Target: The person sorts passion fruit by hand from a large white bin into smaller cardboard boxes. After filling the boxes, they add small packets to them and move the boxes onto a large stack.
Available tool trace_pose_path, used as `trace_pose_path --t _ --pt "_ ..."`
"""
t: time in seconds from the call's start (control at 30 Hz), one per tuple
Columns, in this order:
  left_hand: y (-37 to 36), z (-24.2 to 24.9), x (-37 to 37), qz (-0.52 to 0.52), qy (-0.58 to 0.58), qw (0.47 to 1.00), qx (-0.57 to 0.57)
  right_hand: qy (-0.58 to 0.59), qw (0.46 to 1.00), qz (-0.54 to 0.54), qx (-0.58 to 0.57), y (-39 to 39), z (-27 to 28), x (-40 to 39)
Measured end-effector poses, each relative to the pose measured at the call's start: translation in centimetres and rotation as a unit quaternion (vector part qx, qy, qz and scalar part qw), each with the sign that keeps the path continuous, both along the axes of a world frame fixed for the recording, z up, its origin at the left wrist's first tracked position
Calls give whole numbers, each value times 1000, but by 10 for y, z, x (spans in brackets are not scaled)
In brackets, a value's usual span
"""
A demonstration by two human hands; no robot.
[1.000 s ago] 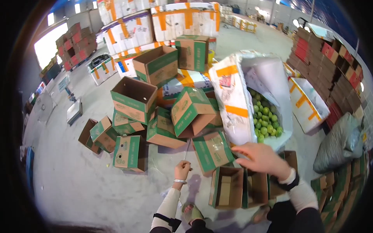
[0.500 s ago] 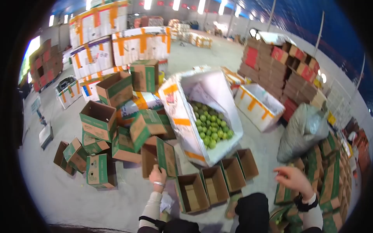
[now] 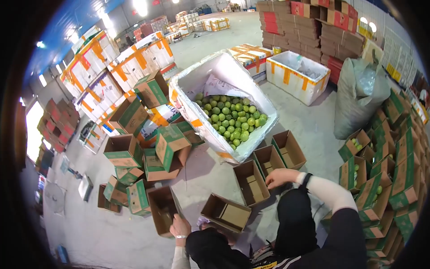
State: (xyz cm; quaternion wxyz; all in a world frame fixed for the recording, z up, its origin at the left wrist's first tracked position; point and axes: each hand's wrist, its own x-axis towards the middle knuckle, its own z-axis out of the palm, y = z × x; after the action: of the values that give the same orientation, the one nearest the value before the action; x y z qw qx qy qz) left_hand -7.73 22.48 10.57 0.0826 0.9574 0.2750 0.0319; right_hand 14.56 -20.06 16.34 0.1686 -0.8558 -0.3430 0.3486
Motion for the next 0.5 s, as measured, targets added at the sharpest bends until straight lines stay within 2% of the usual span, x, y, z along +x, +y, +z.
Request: trace_pose_path --t 0.07,0.13,0.17,0.2,0.3,0.33,0.4,0.47,0.5 --pt "-8 -3 -6 7 98 994 -41 14 991 133 0 39 -21 11" --pt "-11 -21 -4 -58 124 981 -135 50 978 190 -64 90 -16 16" --pt "-13 -28 4 -87 131 974 -162 6 985 167 -47 105 -22 16" --pt "-10 -40 14 -134 127 967 -173 -22 981 167 -96 122 17 12" --pt "-22 -42 60 -185 124 951 -212 -76 992 92 -42 112 21 30" --pt "-29 -45 79 -184 112 952 -218 -99 990 83 -48 95 23 43" --pt "-32 -52 104 -184 98 952 -225 -163 983 -22 -74 45 15 69" --pt "-26 -60 126 -248 173 931 -207 -187 971 -96 -112 -21 0 88" --pt "-26 -62 138 -231 188 931 -210 -162 970 -119 -135 -49 1 85"
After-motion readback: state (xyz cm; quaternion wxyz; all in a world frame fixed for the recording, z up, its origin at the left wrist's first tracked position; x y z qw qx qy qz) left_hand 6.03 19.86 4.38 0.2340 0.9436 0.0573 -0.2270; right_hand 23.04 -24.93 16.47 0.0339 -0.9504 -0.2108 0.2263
